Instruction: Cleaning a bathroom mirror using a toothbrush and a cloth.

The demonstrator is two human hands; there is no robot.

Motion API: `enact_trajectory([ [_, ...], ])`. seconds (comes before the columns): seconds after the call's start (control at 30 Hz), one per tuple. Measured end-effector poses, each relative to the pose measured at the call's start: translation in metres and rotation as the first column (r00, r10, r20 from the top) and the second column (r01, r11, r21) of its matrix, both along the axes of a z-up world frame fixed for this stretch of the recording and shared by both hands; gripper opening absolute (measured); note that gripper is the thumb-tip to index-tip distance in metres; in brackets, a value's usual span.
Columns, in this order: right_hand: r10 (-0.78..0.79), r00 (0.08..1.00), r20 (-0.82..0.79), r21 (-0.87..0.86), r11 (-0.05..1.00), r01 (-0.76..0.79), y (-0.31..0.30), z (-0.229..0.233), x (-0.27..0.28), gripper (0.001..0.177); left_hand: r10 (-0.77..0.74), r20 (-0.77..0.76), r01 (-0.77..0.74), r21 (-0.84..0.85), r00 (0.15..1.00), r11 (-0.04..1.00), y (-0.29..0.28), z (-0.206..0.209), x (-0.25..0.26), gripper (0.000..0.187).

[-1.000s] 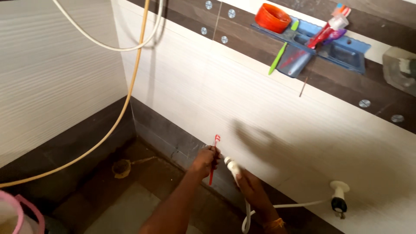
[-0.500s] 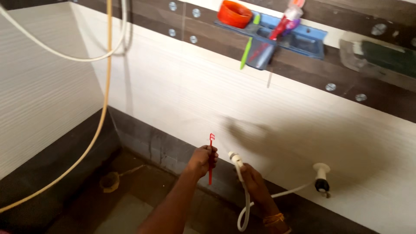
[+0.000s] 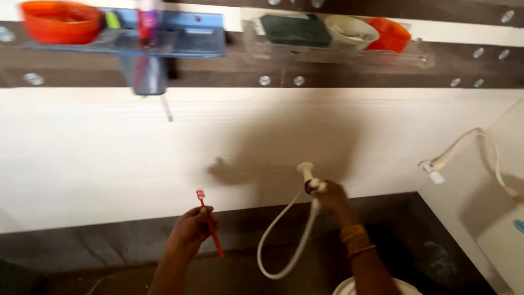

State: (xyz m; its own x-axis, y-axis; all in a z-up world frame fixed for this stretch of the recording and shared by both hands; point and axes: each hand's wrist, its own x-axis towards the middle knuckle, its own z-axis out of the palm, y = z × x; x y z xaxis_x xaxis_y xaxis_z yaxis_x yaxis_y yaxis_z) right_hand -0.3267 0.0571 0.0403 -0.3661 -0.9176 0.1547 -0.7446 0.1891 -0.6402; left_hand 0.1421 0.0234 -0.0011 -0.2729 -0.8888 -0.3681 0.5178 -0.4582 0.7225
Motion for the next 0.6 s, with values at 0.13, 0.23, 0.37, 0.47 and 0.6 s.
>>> enact_trajectory([
  [0.13,-0.162,0.950,0.267,0.025,0.987,0.162,0.013,0.023,-0.048,0.043,-0.054,0.015,0.054,-0.004,0.998,0.999,-0.009,-0.011,-0.023,0.027],
  [0.23,-0.162,0.933,0.321,-0.006,0.985,0.173,0.001,-0.001,-0.082,0.040,-0.085,0.076,0.086,-0.020,0.994,0.996,-0.021,-0.032,-0.035,0.025],
  [0.37,-0.187,0.946,0.264,0.045,0.982,0.181,-0.041,-0.061,-0.118,0.041,-0.071,0.131,0.074,-0.021,0.989,0.997,-0.025,-0.049,-0.031,0.023],
  [0.47,-0.190,0.978,-0.086,0.099,0.975,0.198,-0.067,-0.102,-0.138,0.034,-0.043,0.194,0.043,0.003,0.980,0.999,-0.013,-0.045,-0.015,0.024],
  [0.6,-0.188,0.976,-0.109,-0.264,0.952,0.154,-0.086,-0.122,-0.141,0.025,0.012,0.223,-0.030,0.076,0.975,0.997,0.000,-0.050,0.009,0.024],
])
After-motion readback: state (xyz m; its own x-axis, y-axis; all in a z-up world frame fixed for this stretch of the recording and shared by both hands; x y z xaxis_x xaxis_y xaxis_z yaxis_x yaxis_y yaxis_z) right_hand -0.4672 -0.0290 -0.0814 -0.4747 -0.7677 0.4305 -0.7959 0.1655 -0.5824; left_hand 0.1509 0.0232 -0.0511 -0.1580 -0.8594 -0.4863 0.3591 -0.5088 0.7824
